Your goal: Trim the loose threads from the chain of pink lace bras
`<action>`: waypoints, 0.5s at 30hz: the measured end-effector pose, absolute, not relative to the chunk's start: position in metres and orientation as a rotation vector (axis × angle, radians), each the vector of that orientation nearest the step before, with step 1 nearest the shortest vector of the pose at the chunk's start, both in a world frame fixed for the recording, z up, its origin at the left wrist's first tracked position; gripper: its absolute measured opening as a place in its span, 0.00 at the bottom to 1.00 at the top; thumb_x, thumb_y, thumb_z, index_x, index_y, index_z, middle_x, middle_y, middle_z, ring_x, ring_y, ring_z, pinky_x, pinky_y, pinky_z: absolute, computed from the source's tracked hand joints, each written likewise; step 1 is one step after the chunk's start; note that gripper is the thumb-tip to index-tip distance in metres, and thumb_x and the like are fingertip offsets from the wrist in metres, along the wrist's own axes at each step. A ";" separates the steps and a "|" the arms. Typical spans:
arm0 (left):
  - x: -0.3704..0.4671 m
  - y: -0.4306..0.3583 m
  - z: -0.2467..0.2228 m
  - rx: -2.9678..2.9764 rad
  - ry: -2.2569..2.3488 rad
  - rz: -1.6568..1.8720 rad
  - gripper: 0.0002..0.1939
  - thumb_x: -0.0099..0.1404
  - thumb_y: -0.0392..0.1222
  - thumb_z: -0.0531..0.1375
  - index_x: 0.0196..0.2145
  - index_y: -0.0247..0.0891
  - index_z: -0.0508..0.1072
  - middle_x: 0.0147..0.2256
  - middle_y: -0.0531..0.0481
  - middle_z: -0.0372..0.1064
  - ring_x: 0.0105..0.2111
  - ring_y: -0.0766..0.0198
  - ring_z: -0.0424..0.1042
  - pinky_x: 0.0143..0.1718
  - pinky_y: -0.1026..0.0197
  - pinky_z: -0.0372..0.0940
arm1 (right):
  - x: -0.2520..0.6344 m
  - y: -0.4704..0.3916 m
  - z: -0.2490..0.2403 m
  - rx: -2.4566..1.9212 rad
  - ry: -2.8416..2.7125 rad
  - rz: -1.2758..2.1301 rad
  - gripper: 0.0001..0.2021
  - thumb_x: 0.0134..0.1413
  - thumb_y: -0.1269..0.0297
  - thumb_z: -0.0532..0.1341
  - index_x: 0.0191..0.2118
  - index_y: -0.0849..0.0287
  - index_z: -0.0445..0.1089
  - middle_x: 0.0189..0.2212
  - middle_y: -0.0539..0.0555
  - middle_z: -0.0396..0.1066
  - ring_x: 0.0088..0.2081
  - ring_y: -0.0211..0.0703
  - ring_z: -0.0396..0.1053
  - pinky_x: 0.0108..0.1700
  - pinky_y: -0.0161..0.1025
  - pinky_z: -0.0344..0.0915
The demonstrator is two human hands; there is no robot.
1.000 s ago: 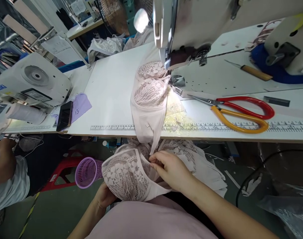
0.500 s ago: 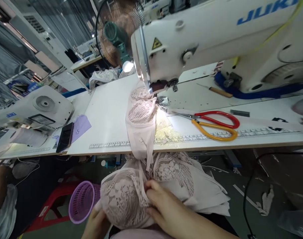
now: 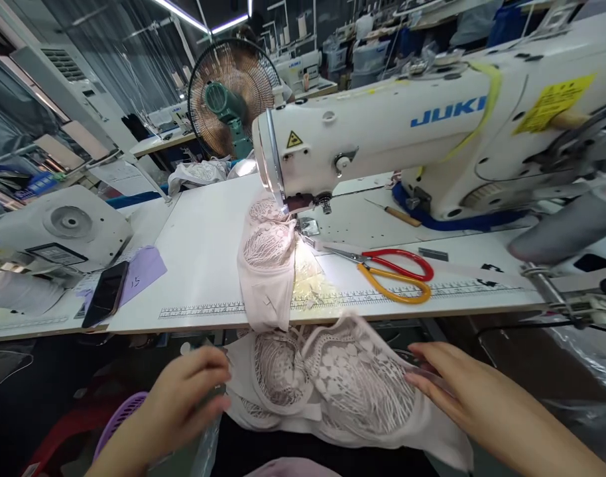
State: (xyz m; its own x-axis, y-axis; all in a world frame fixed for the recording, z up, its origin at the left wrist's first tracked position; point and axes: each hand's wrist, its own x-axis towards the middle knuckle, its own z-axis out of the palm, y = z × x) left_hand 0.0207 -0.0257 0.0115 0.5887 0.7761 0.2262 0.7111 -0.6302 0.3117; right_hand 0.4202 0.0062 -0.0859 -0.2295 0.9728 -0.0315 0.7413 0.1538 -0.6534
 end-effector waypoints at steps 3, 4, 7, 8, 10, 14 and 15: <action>0.020 0.035 0.007 2.705 1.372 0.505 0.12 0.69 0.38 0.50 0.39 0.36 0.73 0.37 0.43 0.73 0.35 0.59 0.74 0.35 0.59 0.70 | 0.410 0.014 -0.080 -1.637 -2.050 0.687 0.16 0.53 0.50 0.58 0.38 0.55 0.74 0.37 0.61 0.78 0.39 0.57 0.76 0.39 0.48 0.74; 0.021 0.055 0.003 2.712 1.439 0.466 0.14 0.69 0.37 0.49 0.44 0.35 0.72 0.42 0.41 0.73 0.40 0.57 0.74 0.39 0.57 0.71 | 0.400 0.015 -0.073 -1.587 -2.068 0.715 0.17 0.55 0.49 0.57 0.38 0.55 0.75 0.37 0.60 0.78 0.38 0.55 0.77 0.38 0.46 0.75; 0.026 0.107 -0.003 2.758 1.588 0.066 0.19 0.67 0.36 0.53 0.56 0.31 0.64 0.57 0.34 0.63 0.56 0.51 0.65 0.55 0.49 0.63 | 0.364 0.016 -0.054 -1.408 -2.130 0.822 0.16 0.60 0.52 0.55 0.38 0.55 0.75 0.36 0.58 0.78 0.38 0.49 0.76 0.39 0.39 0.74; 0.028 0.118 -0.003 2.764 1.597 0.015 0.19 0.67 0.38 0.55 0.55 0.31 0.65 0.55 0.34 0.65 0.56 0.50 0.65 0.57 0.47 0.61 | 0.352 0.016 -0.050 -1.357 -2.141 0.862 0.16 0.61 0.52 0.54 0.38 0.55 0.75 0.37 0.58 0.78 0.39 0.49 0.76 0.40 0.38 0.74; 0.030 0.126 -0.001 2.786 1.605 -0.048 0.17 0.65 0.40 0.58 0.50 0.31 0.68 0.50 0.36 0.69 0.52 0.49 0.68 0.58 0.42 0.58 | 0.332 0.018 -0.048 -1.303 -2.118 0.940 0.17 0.62 0.52 0.53 0.41 0.55 0.75 0.40 0.58 0.77 0.42 0.48 0.76 0.42 0.36 0.73; 0.029 0.095 -0.002 2.851 1.536 -0.128 0.03 0.63 0.35 0.59 0.34 0.35 0.72 0.35 0.44 0.73 0.39 0.53 0.73 0.47 0.49 0.66 | 0.301 0.026 -0.053 -1.271 -1.969 1.077 0.24 0.62 0.46 0.52 0.51 0.55 0.72 0.49 0.60 0.74 0.50 0.51 0.72 0.50 0.40 0.71; 0.029 0.081 -0.008 2.868 1.506 -0.148 0.03 0.62 0.33 0.59 0.31 0.36 0.72 0.32 0.46 0.73 0.36 0.55 0.73 0.41 0.53 0.68 | 0.293 0.027 -0.052 -1.258 -1.933 1.109 0.25 0.62 0.45 0.52 0.53 0.56 0.72 0.50 0.60 0.74 0.50 0.51 0.72 0.51 0.41 0.70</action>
